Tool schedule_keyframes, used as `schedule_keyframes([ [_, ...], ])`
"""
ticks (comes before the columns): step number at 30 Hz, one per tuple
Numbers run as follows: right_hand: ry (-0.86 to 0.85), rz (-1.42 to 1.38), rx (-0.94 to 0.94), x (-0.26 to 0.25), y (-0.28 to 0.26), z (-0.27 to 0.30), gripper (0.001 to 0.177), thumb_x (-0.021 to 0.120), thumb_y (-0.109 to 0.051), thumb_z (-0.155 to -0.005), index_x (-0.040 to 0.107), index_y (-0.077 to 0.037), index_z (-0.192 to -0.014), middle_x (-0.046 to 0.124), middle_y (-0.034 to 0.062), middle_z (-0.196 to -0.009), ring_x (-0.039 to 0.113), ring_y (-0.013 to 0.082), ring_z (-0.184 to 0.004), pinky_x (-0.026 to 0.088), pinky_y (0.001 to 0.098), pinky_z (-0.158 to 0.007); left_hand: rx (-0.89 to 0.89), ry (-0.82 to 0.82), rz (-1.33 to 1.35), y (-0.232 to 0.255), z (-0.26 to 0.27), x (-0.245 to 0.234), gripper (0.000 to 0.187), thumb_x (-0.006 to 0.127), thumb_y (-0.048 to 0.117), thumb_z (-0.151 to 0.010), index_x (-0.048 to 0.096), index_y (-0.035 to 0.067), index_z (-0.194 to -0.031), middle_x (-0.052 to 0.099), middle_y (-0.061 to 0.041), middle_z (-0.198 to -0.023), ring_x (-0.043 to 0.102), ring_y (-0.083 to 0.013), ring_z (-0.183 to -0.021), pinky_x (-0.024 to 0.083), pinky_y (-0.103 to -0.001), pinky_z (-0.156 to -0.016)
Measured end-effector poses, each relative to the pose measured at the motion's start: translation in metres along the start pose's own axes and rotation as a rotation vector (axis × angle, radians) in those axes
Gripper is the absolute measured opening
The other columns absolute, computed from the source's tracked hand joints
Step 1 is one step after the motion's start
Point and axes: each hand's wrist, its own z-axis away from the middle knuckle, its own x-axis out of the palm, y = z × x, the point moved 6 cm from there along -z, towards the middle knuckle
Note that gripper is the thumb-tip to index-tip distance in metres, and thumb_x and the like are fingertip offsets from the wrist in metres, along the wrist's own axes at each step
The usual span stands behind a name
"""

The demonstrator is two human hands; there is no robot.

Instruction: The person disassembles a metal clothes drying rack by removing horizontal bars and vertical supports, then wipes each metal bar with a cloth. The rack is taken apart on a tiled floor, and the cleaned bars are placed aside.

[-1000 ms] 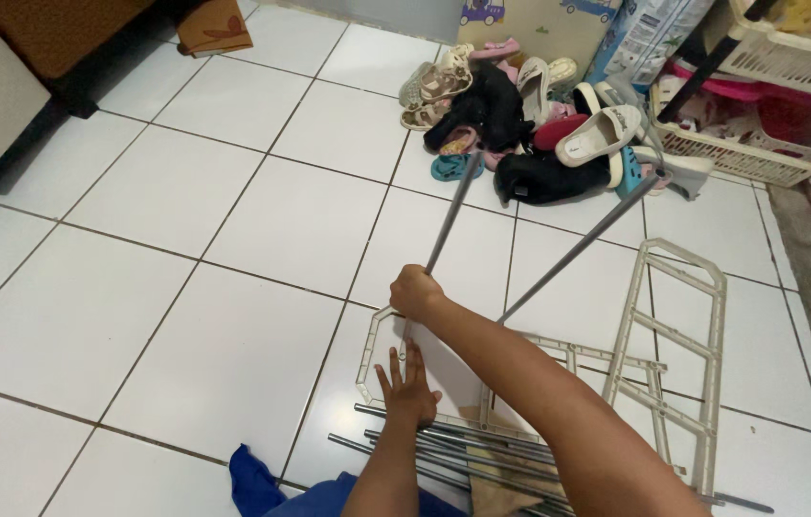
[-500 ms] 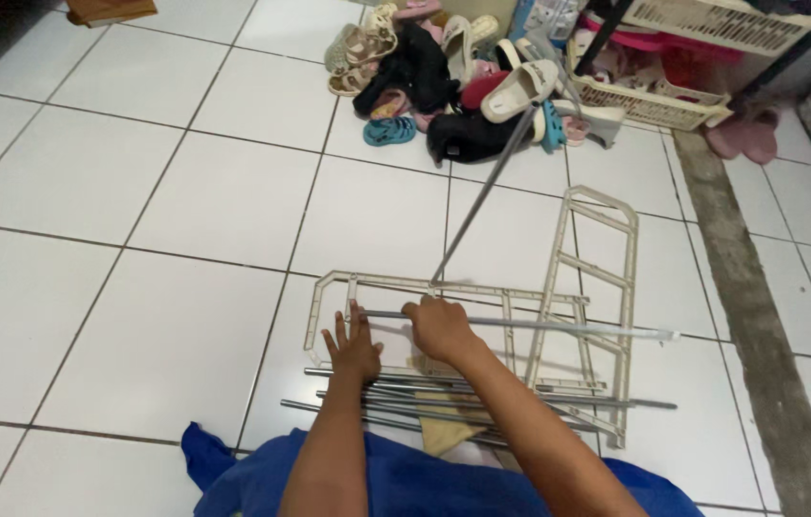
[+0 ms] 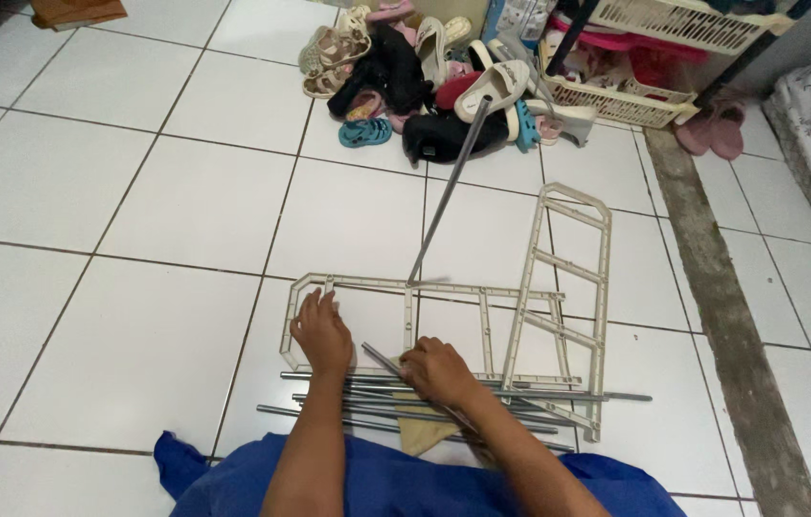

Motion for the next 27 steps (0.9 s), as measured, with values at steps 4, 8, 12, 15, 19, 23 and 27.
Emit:
schedule_keyframes([
  [4,0.237,0.316,-0.233,-0.039,-0.016,-0.049,0.024,0.068,-0.018,-0.086,0.075,-0.011,-0.108,0.065,0.0128,-0.12,0.058,0.0301,-0.12,0.045,0.0429,-0.102,0.076,-0.133,0.076,0.024,-0.009,0.004,0.038,0.053,0.022,-0.101,0.061,0.015,-0.138,0.051,-0.01,-0.152,0.039,-0.0247,-0.148,0.026,-0.055,-0.121],
  [8,0.276,1.075,-0.391,-0.059,-0.029,-0.108,0.035,0.063,-0.024,-0.081,0.074,-0.012,-0.112,0.064,0.0117,-0.129,0.055,0.0267,-0.129,0.032,0.0469,-0.116,0.373,-0.627,-0.021,0.072,0.029,0.034,0.077,0.067,0.042,-0.094,0.027,0.024,-0.157,0.014,-0.012,-0.168,0.011,-0.033,-0.153,0.008,-0.067,-0.117],
  [12,-0.168,1.361,-0.112,-0.054,0.004,-0.156,0.024,0.061,-0.028,-0.093,0.075,-0.013,-0.104,0.072,0.0102,-0.108,0.063,0.0272,-0.115,0.027,0.0518,-0.112,0.271,-0.869,-0.324,0.088,0.045,0.046,0.094,0.074,0.05,-0.09,0.015,0.035,-0.161,0.004,-0.003,-0.172,-0.003,-0.0361,-0.158,-0.002,-0.077,-0.117],
  [15,-0.242,1.43,-0.203,-0.041,0.02,-0.168,0.022,0.061,-0.026,-0.097,0.078,-0.014,-0.09,0.074,0.0031,-0.088,0.068,0.0217,-0.095,0.036,0.044,-0.101,0.214,-0.853,-0.315,0.096,0.041,0.043,0.103,0.08,0.048,-0.083,0.016,0.036,-0.162,0.008,0.003,-0.172,0.0,-0.034,-0.158,0.001,-0.078,-0.117],
  [19,-0.366,1.402,-0.24,-0.031,0.043,-0.178,0.012,0.071,-0.016,-0.089,0.077,-0.015,-0.08,0.073,-0.0011,-0.075,0.068,0.0178,-0.071,0.046,0.0353,-0.062,0.192,-0.845,-0.351,0.099,0.036,0.039,0.104,0.082,0.047,-0.081,0.017,0.037,-0.162,0.01,0.006,-0.172,0.002,-0.0327,-0.159,0.005,-0.078,-0.117],
  [23,-0.403,1.234,0.026,-0.039,0.052,-0.189,0.006,0.074,-0.016,-0.086,0.077,-0.015,-0.081,0.07,-0.0049,-0.074,0.065,0.0133,-0.064,0.038,0.0298,-0.047,0.179,-0.862,-0.357,0.102,0.041,0.042,0.105,0.082,0.048,-0.082,0.015,0.04,-0.162,0.009,0.004,-0.172,0.001,-0.0326,-0.159,0.005,-0.078,-0.117],
  [27,-0.483,1.2,0.065,-0.037,0.034,-0.203,0.006,0.076,-0.015,-0.086,0.077,-0.01,-0.088,0.072,0.0016,-0.079,0.07,0.0187,-0.068,0.045,0.0334,-0.049,0.164,-0.885,-0.399,0.1,0.036,0.043,0.107,0.081,0.049,-0.082,0.01,0.041,-0.162,0.007,0.006,-0.172,0.001,-0.0316,-0.159,0.007,-0.078,-0.117],
])
